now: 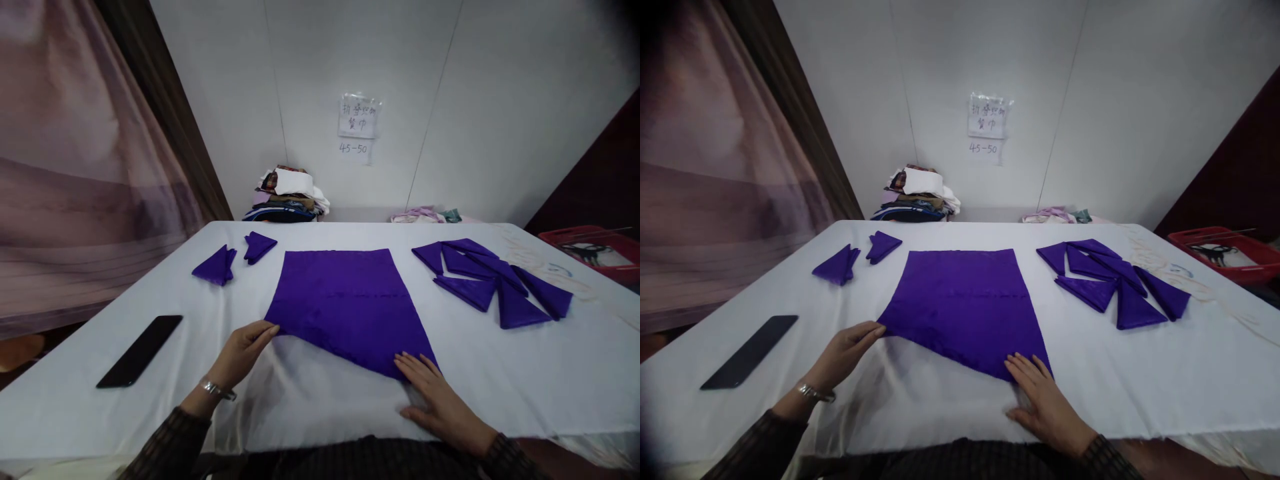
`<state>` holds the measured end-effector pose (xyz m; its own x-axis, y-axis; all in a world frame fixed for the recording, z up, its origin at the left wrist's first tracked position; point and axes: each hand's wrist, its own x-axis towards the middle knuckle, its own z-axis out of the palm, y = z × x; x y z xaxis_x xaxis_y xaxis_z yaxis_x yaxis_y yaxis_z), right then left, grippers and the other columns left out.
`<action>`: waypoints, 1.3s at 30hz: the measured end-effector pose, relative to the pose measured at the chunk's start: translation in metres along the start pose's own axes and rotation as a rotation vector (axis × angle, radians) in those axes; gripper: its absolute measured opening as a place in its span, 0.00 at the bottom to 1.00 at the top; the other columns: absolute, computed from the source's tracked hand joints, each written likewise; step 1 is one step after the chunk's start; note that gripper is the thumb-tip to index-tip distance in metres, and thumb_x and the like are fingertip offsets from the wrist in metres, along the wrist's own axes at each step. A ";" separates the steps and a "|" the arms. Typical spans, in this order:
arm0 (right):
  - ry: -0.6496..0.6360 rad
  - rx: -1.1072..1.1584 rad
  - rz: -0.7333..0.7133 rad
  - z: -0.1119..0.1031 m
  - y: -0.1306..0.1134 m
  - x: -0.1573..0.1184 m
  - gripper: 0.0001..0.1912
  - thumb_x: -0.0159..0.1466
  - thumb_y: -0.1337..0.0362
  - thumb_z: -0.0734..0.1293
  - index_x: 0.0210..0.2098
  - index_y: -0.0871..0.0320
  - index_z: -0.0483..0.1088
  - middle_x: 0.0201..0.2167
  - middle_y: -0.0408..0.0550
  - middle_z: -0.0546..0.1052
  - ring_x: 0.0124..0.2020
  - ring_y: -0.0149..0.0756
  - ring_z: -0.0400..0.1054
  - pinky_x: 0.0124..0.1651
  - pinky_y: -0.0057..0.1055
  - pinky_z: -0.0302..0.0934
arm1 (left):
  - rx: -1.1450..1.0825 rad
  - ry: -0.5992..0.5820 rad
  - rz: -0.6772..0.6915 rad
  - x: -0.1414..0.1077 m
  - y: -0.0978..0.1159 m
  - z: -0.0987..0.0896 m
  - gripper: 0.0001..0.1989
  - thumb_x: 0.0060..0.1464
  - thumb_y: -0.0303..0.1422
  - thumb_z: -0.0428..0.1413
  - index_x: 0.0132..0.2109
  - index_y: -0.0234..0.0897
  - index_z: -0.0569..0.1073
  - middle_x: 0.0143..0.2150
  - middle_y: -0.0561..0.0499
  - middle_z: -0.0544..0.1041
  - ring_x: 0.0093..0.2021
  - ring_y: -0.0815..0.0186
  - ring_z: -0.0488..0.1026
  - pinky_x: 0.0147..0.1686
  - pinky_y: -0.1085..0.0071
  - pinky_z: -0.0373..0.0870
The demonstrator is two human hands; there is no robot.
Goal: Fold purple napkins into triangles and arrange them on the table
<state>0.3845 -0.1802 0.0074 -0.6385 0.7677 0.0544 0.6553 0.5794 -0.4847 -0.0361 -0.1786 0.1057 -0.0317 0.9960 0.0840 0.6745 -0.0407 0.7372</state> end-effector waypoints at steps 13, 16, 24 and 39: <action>0.083 0.380 0.390 -0.100 0.020 -0.033 0.15 0.60 0.52 0.62 0.34 0.55 0.73 0.32 0.47 0.76 0.36 0.40 0.69 0.39 0.32 0.65 | -0.182 -0.161 -0.075 -0.015 0.011 -0.017 0.14 0.50 0.44 0.53 0.29 0.38 0.74 0.27 0.54 0.72 0.28 0.69 0.66 0.30 0.74 0.66; 0.004 0.501 0.457 -0.132 0.015 -0.040 0.15 0.57 0.50 0.65 0.29 0.56 0.72 0.25 0.44 0.72 0.29 0.36 0.66 0.33 0.29 0.63 | -0.220 -0.306 -0.125 -0.020 0.010 -0.019 0.15 0.51 0.45 0.53 0.27 0.38 0.73 0.23 0.56 0.68 0.24 0.71 0.62 0.25 0.75 0.62; 0.382 0.656 0.478 -0.123 0.065 0.048 0.20 0.48 0.52 0.71 0.35 0.58 0.71 0.28 0.45 0.74 0.31 0.36 0.67 0.37 0.35 0.62 | -0.150 -0.177 -0.235 0.051 -0.010 0.002 0.20 0.42 0.51 0.56 0.28 0.37 0.76 0.25 0.53 0.75 0.28 0.65 0.69 0.29 0.72 0.66; 0.583 0.213 0.580 -0.070 0.156 0.189 0.18 0.49 0.64 0.66 0.40 0.61 0.72 0.25 0.44 0.71 0.29 0.36 0.65 0.35 0.32 0.58 | 0.315 0.154 -0.320 0.188 -0.067 0.052 0.16 0.47 0.45 0.55 0.34 0.36 0.76 0.30 0.49 0.77 0.33 0.62 0.72 0.30 0.71 0.63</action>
<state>0.3943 0.0745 0.0029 0.1232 0.9795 0.1596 0.6873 0.0318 -0.7256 -0.0494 0.0158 0.0373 -0.3674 0.9301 0.0014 0.8030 0.3165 0.5050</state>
